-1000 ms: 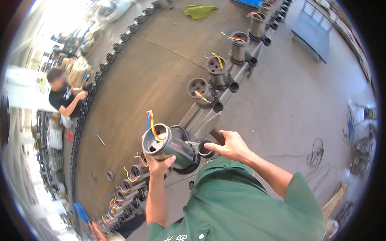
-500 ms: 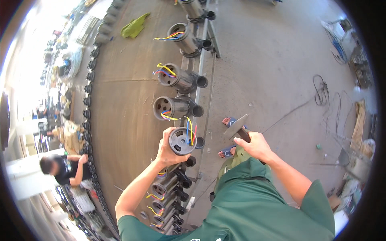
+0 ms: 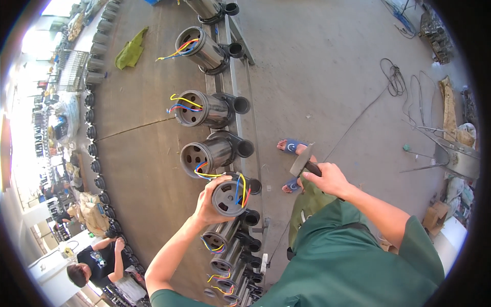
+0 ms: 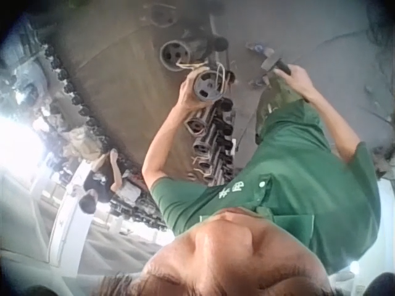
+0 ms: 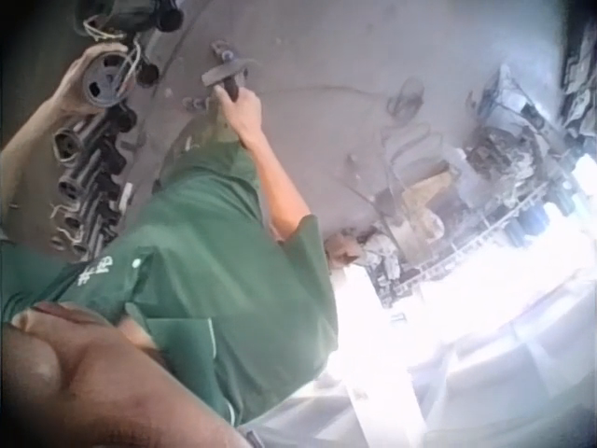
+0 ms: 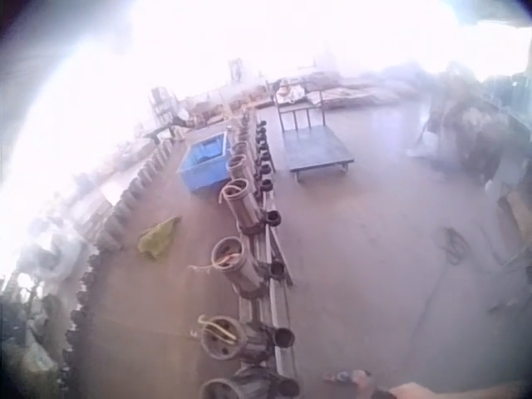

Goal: The person assembles cylindrical lighting fixtures on a conveyor line by hand and using a hammer, inserting wires and securing components.

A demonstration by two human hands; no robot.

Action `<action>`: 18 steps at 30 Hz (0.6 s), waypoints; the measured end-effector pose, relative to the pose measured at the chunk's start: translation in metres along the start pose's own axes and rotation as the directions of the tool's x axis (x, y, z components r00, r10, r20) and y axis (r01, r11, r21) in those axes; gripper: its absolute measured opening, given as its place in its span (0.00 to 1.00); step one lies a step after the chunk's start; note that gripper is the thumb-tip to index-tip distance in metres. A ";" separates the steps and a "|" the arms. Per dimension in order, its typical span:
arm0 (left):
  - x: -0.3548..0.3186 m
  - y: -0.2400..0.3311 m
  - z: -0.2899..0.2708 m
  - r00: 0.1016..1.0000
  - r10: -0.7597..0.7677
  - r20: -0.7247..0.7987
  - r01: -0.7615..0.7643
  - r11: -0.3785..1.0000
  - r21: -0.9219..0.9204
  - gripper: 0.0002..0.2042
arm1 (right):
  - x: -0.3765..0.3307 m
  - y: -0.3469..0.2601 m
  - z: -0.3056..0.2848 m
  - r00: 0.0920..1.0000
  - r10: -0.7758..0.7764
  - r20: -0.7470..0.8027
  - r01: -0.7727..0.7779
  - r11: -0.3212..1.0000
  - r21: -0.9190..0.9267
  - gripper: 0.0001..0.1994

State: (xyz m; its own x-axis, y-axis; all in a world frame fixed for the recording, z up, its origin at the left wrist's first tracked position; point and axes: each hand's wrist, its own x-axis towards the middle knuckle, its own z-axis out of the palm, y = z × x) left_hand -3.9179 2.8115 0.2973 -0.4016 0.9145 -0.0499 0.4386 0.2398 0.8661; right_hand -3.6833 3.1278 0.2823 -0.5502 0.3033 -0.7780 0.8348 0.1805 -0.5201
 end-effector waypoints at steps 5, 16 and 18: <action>-0.008 0.009 -0.025 0.998 0.047 -0.039 -0.043 0.996 0.083 0.43 | 0.018 -0.024 -0.002 0.998 -0.002 0.056 0.007 0.996 -0.091 0.27; -0.068 0.102 -0.046 0.637 -0.642 -0.426 0.766 0.466 0.443 0.37 | 0.073 -0.068 -0.028 0.947 -0.167 0.276 0.287 0.825 -0.487 0.26; -0.074 0.142 -0.017 0.456 -0.535 -0.711 0.862 0.463 0.205 0.29 | 0.071 -0.086 -0.036 0.911 -0.195 0.363 0.382 0.731 -0.565 0.25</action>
State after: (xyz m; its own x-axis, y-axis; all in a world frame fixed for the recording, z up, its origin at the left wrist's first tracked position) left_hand -3.8396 2.7721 0.4329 -0.9896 0.0568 -0.1325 0.0212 0.9664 0.2563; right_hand -3.7934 3.1679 0.2846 -0.6707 -0.0982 -0.7352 0.4102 0.7768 -0.4779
